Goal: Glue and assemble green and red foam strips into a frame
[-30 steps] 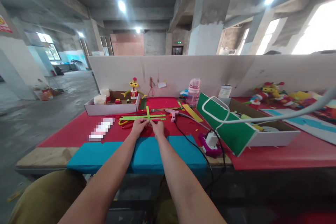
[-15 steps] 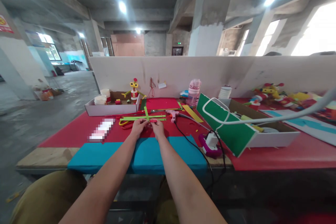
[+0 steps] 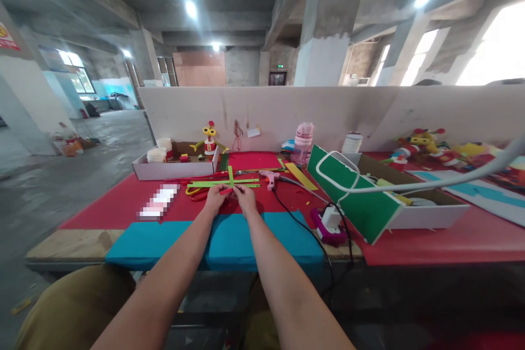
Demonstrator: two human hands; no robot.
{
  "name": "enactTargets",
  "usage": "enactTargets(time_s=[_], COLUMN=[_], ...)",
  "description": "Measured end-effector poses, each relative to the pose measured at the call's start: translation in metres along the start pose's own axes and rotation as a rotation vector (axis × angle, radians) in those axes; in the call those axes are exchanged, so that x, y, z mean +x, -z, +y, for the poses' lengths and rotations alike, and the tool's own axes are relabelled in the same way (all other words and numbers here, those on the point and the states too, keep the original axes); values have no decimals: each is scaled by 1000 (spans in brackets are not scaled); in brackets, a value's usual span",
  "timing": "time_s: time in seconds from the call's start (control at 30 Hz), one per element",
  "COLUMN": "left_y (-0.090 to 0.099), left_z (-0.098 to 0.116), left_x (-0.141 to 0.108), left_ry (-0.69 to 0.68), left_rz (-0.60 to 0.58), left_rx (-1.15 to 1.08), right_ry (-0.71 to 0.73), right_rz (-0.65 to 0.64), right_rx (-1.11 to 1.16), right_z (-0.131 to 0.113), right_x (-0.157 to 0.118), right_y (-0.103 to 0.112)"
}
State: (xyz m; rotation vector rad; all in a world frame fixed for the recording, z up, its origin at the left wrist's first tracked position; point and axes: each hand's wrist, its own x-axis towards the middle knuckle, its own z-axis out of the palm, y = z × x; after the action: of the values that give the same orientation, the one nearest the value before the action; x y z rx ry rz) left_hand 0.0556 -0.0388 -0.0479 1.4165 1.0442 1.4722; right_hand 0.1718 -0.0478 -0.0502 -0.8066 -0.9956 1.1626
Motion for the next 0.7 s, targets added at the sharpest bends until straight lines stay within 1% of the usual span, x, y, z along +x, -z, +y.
enactTargets(time_s=[0.17,0.3,0.4,0.5,0.57,0.7], left_y=[-1,-3,-4,-4,-4,-3], left_z=[4,8,8,8,9,12], left_x=[-1,-1,0,0,0,-2], left_ry=[17,39,52,18,-1,-26], left_rz=[-15,-22,-54,-95,-85,-11], left_rx=[-11,-52,-70,-69,-50,38], right_ry=[-10,18,35,45,44,17], right_rz=[44,74,147,204,187,91], right_rx=[-10,-39,-14,31,29,22], right_z=[3,4,4,4,3,2], right_x=[2,3,4,4,4,2], right_y=[0,1,2,3,3,2])
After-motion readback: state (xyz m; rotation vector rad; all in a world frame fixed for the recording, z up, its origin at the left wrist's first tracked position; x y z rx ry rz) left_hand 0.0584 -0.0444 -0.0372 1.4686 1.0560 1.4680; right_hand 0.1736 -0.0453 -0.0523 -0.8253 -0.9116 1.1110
